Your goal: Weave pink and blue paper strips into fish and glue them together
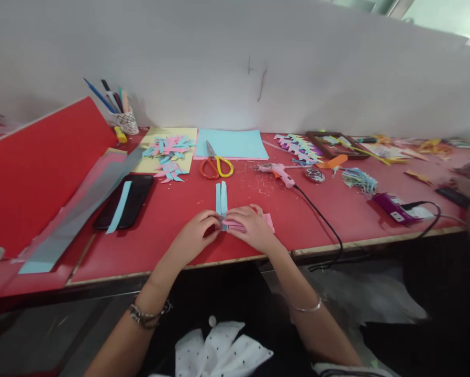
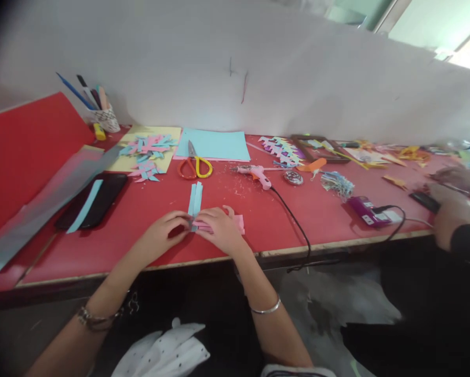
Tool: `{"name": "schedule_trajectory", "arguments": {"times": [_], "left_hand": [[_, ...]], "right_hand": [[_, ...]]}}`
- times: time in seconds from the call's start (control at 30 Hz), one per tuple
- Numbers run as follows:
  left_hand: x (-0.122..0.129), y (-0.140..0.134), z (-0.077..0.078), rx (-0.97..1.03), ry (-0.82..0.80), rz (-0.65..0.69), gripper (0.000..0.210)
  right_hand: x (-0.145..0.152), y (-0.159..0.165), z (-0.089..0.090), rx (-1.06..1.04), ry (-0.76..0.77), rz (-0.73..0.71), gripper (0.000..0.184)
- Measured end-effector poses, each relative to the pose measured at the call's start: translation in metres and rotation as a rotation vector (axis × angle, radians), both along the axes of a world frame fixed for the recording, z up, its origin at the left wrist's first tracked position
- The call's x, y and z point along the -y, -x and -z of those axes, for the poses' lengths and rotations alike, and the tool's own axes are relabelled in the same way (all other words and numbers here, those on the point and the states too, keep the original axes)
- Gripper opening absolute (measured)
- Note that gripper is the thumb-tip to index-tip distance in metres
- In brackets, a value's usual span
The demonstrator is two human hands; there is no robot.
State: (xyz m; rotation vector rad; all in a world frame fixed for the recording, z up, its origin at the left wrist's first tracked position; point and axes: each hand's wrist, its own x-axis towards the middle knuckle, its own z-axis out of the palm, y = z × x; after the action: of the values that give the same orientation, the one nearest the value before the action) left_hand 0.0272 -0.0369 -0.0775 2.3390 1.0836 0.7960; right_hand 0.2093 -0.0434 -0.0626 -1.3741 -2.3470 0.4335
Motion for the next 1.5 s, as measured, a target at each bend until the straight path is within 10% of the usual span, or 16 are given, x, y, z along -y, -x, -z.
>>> {"name": "schedule_trajectory", "arguments": {"times": [0.47, 1.5], "left_hand": [[0.002, -0.001, 0.000, 0.024, 0.016, -0.015, 0.013], [0.004, 0.001, 0.001, 0.021, 0.047, -0.050, 0.011]], "right_hand": [[0.054, -0.034, 0.018, 0.058, -0.497, 0.517, 0.021], [0.047, -0.034, 0.028, 0.134, -0.726, 0.574, 0.018]]}}
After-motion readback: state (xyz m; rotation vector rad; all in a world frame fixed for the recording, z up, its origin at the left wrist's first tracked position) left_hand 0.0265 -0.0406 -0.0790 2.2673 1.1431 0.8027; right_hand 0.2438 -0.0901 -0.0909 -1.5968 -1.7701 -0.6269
